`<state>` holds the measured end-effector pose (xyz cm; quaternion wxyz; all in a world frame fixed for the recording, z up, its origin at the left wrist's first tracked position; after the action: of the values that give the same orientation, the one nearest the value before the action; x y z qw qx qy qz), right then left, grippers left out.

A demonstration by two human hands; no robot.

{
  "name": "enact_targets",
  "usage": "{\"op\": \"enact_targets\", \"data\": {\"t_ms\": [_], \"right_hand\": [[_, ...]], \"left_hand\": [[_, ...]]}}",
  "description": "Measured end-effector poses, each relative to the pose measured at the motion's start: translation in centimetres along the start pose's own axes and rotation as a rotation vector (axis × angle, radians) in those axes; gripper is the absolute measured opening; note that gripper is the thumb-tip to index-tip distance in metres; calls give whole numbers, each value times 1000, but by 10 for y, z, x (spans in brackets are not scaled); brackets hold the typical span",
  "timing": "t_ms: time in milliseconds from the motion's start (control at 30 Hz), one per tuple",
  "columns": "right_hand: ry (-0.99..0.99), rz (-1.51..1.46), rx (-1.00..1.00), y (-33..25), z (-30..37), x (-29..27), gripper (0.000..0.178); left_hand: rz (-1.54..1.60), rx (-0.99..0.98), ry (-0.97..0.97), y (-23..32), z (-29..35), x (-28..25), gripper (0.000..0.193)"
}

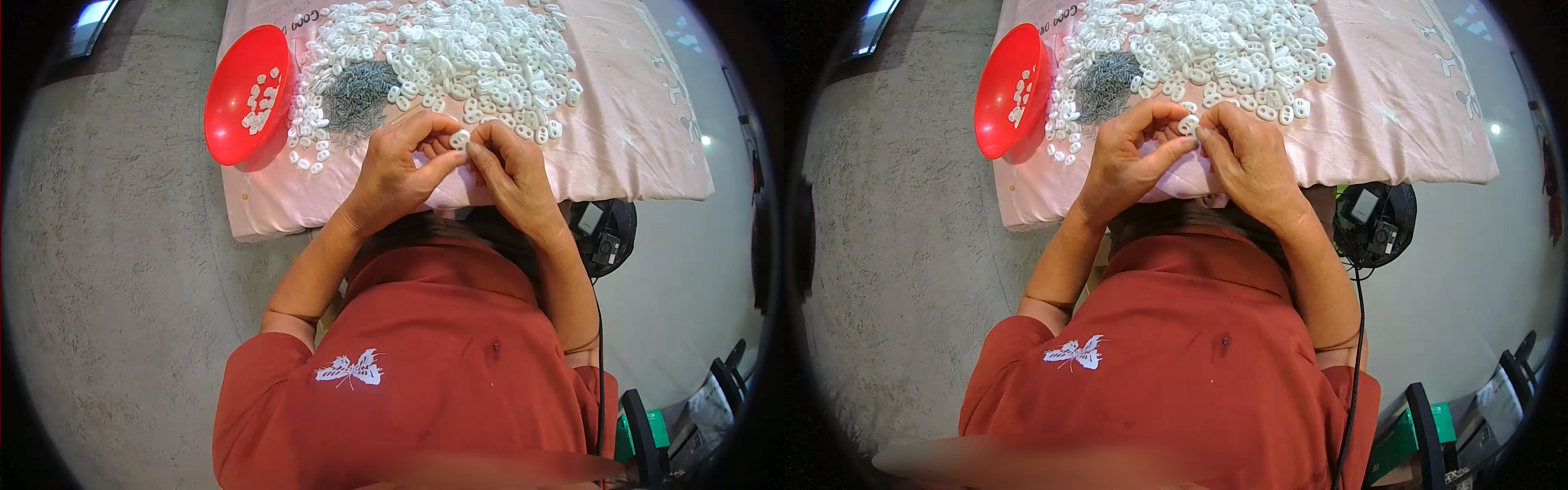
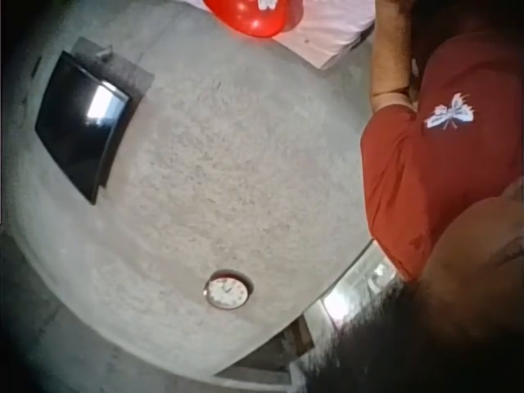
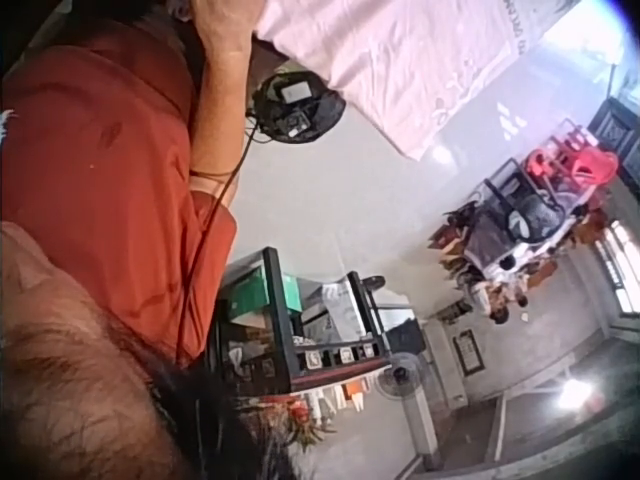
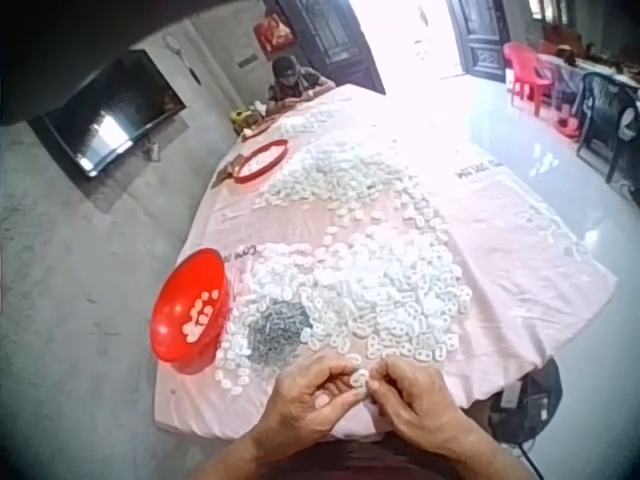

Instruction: The person assembles small metal pins into white plastic components by hand at a workbench.

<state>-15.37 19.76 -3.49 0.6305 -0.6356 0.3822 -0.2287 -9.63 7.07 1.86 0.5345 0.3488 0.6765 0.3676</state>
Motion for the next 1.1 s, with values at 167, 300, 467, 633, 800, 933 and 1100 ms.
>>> {"op": "enact_targets", "data": {"t_ms": [167,300,467,633,800,933,1100], "right_hand": [[-19,-42,46,2,1,0,10],[1,-139,-13,4,1,0,9],[-22,-166,21,4,2,1,9],[-44,-179,31,4,2,0,8],[68,-356,33,7,5,-3,8],[74,-378,27,9,8,-4,15],[103,-371,-53,8,9,-7,11]], "left_hand": [[-139,166,24,12,1,2,25],[-195,230,27,16,0,3,25],[-267,246,12,25,3,5,26],[-256,212,8,22,3,7,25],[-255,195,-7,21,2,8,23],[-264,209,-6,26,0,8,23],[-258,231,-2,32,-1,8,23]]}}
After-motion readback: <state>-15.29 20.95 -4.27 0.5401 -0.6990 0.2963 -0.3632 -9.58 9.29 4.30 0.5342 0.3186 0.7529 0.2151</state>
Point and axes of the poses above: each hand's wrist, its own z-axis away from the middle knuckle, its own x-axis out of the palm, y = z × x, the point moved 7 cm from there along -z, towards the middle knuckle, and after that the axes turned 4 degrees about z, right-handed, at the moved point
